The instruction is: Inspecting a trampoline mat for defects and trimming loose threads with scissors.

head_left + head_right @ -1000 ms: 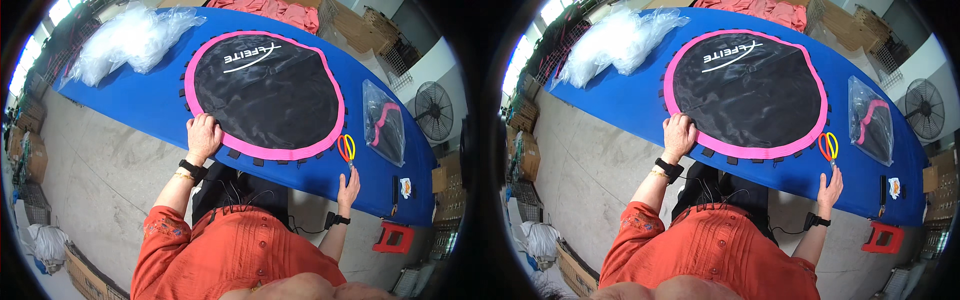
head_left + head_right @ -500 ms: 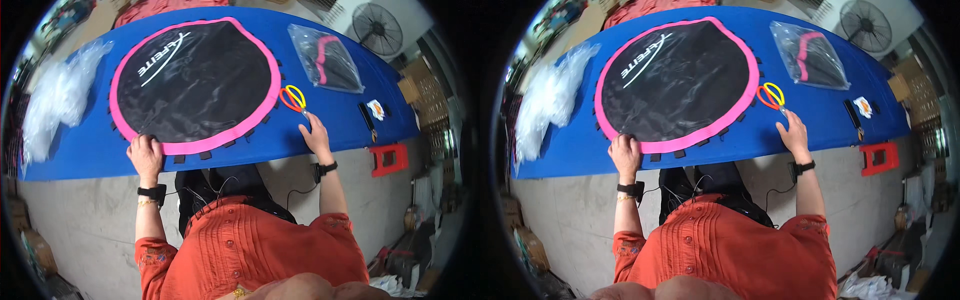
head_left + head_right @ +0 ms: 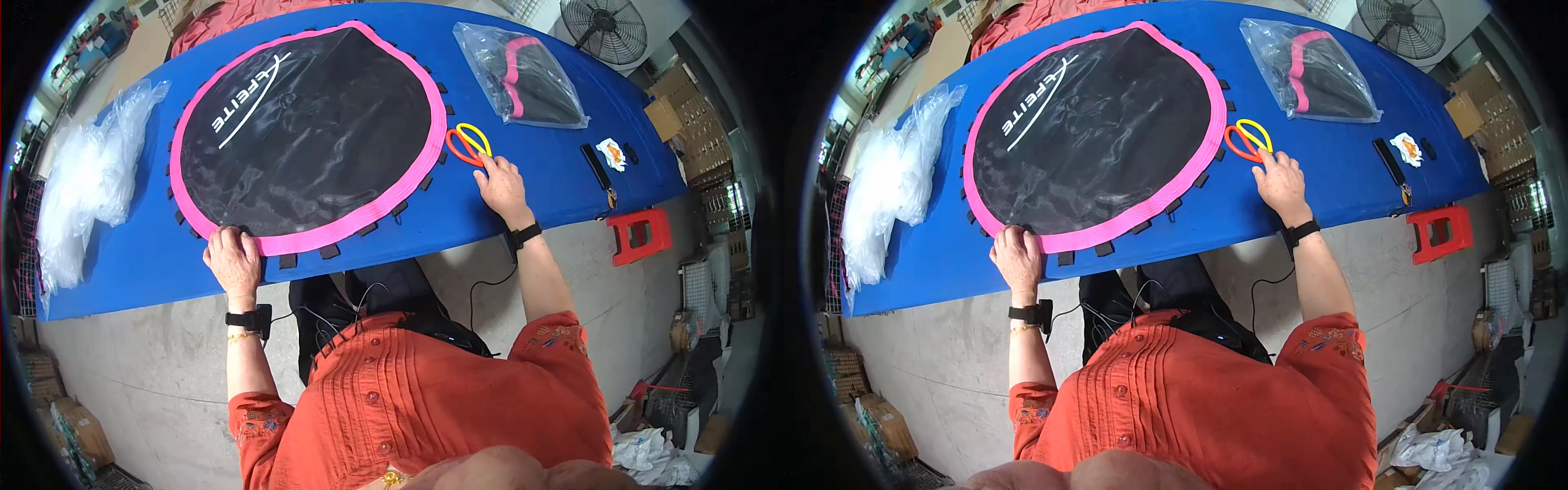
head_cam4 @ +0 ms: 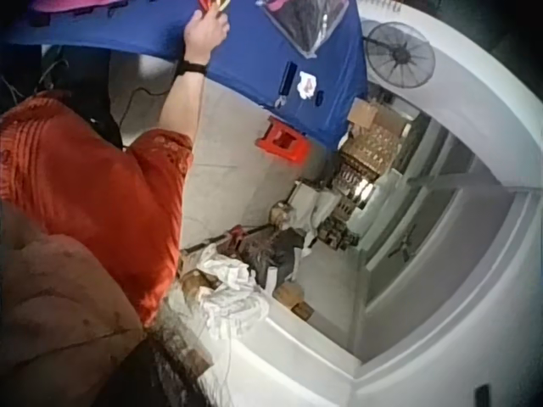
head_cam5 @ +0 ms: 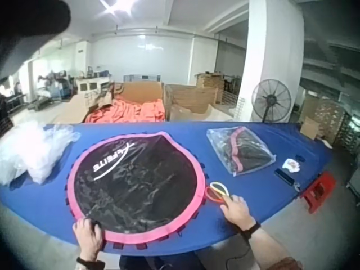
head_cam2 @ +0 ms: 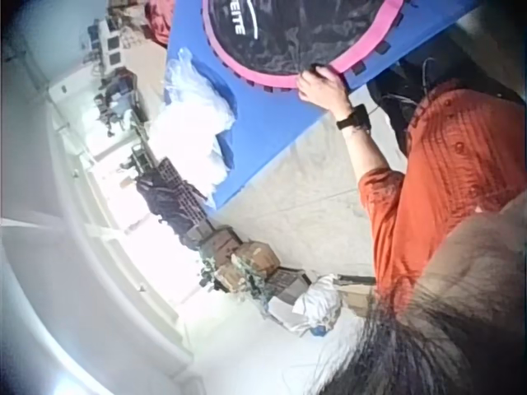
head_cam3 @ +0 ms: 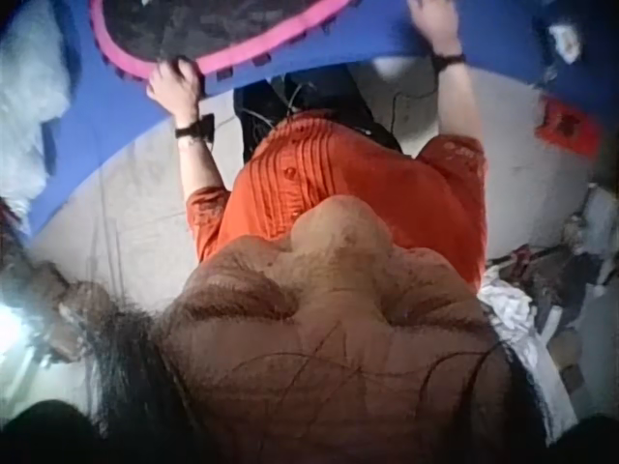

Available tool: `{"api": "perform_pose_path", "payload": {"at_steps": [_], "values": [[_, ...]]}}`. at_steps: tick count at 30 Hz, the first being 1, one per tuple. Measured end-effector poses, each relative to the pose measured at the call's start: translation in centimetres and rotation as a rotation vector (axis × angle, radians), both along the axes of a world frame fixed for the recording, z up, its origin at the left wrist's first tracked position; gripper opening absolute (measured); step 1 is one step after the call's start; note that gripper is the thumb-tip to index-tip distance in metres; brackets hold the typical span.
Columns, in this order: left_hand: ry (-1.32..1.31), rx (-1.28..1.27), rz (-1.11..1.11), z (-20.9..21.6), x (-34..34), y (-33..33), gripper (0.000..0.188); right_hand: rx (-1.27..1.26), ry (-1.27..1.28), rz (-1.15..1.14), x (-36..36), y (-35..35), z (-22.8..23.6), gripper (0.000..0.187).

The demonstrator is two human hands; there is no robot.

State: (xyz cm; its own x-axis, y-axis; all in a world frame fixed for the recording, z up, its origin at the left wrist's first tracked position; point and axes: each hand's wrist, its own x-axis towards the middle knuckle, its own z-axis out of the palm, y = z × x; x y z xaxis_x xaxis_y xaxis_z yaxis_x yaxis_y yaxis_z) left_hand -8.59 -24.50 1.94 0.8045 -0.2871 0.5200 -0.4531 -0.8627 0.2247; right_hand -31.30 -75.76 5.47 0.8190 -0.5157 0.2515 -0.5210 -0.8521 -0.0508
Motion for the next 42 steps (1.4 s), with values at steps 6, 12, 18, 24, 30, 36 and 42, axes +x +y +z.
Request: {"api": "perform_pose_path", "payload": {"at_steps": [6, 12, 18, 24, 30, 36, 42], "values": [[-0.006, 0.005, -0.009, -0.2, 0.3, 0.1, 0.023, -0.045, -0.075, -0.002, -0.1, 0.9, -0.8, 0.041], [-0.017, 0.003, -0.006, -0.3, 0.2, 0.2, 0.023, -0.002, -0.241, 0.128, -1.1, 0.9, -1.1, 0.029], [-0.003, -0.016, -0.005, -0.2, 0.2, 0.1, 0.02, -0.033, -0.185, 0.027, -1.0, 1.4, 0.2, 0.028], [-0.016, -0.035, 0.005, -0.1, 0.0, 0.1, 0.018, 0.006, -0.012, -0.169, -0.4, 0.6, 1.5, 0.031], [-0.059, -0.041, -0.021, 0.3, 0.2, -0.5, 0.019, 0.101, -0.232, 0.48, 1.6, 5.2, 3.8, 0.055], [-0.055, -0.019, -0.009, 0.5, 0.0, -0.3, 0.018, 0.3, 0.007, 0.714, 4.5, 14.5, 4.3, 0.052], [-0.014, -0.01, -0.033, 1.1, -0.2, -0.4, 0.029, 0.202, -0.016, 0.706, 4.5, 14.8, 2.0, 0.052]]}}
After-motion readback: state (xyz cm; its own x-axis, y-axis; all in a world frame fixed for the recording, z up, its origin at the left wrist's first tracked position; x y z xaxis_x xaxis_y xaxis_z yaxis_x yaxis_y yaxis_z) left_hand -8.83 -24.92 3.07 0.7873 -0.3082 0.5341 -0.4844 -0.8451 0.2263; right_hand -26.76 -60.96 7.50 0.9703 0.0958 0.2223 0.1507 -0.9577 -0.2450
